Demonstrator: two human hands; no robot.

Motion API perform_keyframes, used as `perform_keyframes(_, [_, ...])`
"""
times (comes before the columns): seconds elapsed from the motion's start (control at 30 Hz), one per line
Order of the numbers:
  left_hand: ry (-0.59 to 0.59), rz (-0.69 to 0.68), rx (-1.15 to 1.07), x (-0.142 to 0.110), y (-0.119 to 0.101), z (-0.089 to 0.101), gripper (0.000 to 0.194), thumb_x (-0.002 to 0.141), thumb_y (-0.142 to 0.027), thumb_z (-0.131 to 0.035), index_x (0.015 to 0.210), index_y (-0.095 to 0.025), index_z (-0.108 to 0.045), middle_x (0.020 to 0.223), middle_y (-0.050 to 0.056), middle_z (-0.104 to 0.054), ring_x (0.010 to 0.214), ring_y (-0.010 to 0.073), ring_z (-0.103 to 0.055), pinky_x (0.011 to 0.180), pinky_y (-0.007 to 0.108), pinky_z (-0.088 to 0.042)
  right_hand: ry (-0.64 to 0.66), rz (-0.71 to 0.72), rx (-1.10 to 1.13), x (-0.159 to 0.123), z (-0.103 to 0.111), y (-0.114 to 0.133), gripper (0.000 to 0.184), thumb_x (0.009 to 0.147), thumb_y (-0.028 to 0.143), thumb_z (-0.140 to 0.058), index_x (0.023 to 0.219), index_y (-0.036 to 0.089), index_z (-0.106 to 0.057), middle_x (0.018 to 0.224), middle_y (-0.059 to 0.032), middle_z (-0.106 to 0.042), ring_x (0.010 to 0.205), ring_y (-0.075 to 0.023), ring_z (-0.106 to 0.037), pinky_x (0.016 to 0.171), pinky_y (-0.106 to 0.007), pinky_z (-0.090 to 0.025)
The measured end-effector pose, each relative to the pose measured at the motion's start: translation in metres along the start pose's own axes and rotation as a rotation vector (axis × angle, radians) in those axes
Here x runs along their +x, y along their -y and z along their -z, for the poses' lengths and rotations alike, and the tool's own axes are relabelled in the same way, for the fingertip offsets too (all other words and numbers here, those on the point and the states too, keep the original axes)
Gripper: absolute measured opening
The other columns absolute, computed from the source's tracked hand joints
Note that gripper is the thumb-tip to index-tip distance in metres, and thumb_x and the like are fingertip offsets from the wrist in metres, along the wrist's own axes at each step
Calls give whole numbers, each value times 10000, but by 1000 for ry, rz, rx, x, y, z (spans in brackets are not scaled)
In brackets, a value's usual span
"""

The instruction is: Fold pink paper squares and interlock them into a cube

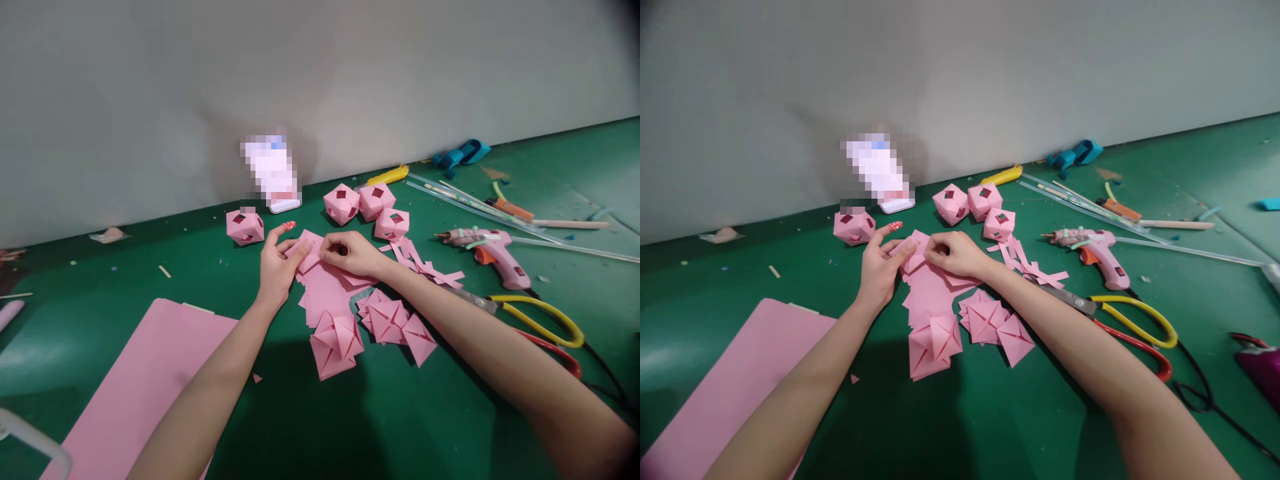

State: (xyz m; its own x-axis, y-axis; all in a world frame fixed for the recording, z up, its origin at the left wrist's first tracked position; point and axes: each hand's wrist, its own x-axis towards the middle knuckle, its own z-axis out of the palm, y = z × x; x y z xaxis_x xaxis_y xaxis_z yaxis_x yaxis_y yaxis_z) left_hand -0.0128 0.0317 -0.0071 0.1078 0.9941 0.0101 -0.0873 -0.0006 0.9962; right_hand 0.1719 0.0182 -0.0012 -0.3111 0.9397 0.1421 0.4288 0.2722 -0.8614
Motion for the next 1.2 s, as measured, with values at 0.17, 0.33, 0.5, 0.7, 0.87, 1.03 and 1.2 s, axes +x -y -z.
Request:
perform_keyframes(0.17, [-15,10,-16,0,-2,-1,556,683,-347,-829,1145,-190,-561,738,-11,-673,632,110,-625,618,218,-495,1,-27,4,-1,-2,2,140,841,266,-613,757,160,-651,698,12,-631,614,-107,-512,608,-245,-355])
perform_keyframes(0.33, [3,-1,-3,-1,-2,-1,556,686,-337,-827,1159,-209,-565,763,-4,-690,686,136,-658,643,238,-512,5,-13,-15,0,-1,2,188,871,309,-603,767,160,-649,659,17,-600,597,-109,-494,590,-245,-339])
perform_keyframes(0.5, [4,-21,-54,-1,0,-1,556,686,-311,-829,1164,-212,-562,769,-4,-719,745,145,-688,746,259,-533,17,-5,-24,-1,-1,2,166,852,300,-631,764,162,-659,710,4,-650,612,-114,-510,603,-248,-344])
perform_keyframes(0.7, [-21,-14,-83,1,0,-1,556,671,-276,-835,1168,-212,-592,697,-46,-696,689,117,-673,771,250,-525,-14,-42,15,-2,-3,3,197,851,332,-625,755,162,-650,662,16,-608,585,-107,-476,596,-246,-344])
perform_keyframes(0.87, [-26,-19,-97,1,1,-1,593,694,-280,-825,1221,-211,-562,752,-20,-716,769,139,-693,807,267,-515,-17,-40,45,-1,-2,2,212,878,347,-594,804,158,-656,679,9,-600,617,-118,-495,606,-249,-362])
perform_keyframes(1.03, [-73,-31,-67,2,2,0,484,700,-290,-814,1117,-197,-587,725,-19,-691,709,137,-662,747,267,-506,-36,-48,58,-1,-3,2,191,858,327,-603,782,157,-647,683,3,-602,610,-118,-489,599,-250,-368])
perform_keyframes(1.2, [-122,-33,-91,2,0,-1,426,682,-247,-808,1071,-202,-639,639,-52,-641,605,108,-594,696,255,-493,-40,-52,46,-1,-4,2,179,857,324,-607,792,163,-650,706,-3,-634,611,-118,-503,595,-249,-372])
